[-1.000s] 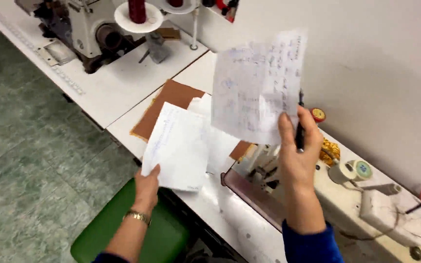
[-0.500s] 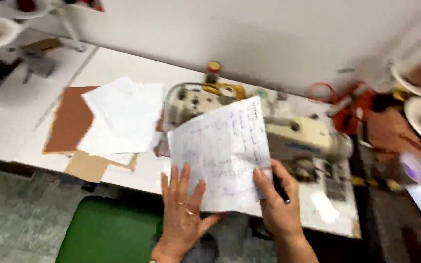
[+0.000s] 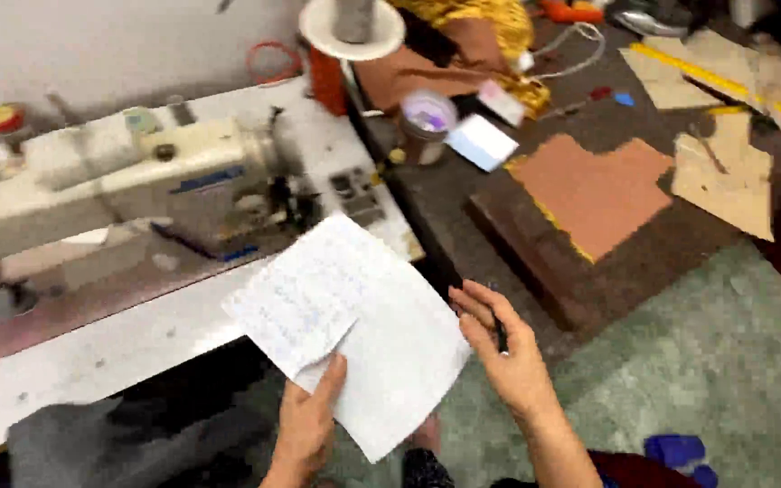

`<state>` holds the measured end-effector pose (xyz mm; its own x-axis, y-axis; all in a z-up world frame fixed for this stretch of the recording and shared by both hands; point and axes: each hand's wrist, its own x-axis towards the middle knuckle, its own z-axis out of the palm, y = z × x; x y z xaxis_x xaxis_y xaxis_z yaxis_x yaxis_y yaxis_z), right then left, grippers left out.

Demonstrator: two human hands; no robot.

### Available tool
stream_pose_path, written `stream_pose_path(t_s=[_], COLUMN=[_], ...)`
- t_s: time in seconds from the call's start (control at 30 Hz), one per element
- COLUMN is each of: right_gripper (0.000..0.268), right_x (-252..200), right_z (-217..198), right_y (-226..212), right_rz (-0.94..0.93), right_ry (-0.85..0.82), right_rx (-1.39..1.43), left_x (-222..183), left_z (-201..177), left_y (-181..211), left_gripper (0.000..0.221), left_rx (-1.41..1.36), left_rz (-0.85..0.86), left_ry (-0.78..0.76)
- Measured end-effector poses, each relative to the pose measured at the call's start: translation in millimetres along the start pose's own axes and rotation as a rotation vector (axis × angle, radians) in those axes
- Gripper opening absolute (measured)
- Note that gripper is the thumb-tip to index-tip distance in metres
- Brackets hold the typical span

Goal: Measuring and marking a paper garment pattern using a measuring tape and pen on a workbench.

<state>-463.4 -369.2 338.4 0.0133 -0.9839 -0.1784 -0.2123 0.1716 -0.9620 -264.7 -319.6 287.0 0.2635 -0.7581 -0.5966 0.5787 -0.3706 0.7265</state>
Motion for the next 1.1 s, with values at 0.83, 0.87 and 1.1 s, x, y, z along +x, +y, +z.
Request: stream_pose_path(t_s=[0.83, 0.87, 1.1], right_gripper=[0.023, 0.023, 0.009], right_x=[130.4, 145.8, 269.3], right_z=[-558.7, -572.5, -663.1], right_y=[126.2, 129.3, 120.0], right_rz=[-0.003, -0.001, -0.213], right_ry=[0.288, 0.286, 0.265], right_rx=[0.011, 0.008, -0.343], left_x=[112.4, 115.2, 166.8], left_z=[503.3, 523.9, 641.6], left_y=[-266.6, -265.2, -261.2], left_gripper=[0.024, 0.024, 0.007], left_rx=[0.851, 0.848, 0.775], left_rz=[0.527, 0.524, 0.708], left_ry=[-0.661, -0.66, -0.532])
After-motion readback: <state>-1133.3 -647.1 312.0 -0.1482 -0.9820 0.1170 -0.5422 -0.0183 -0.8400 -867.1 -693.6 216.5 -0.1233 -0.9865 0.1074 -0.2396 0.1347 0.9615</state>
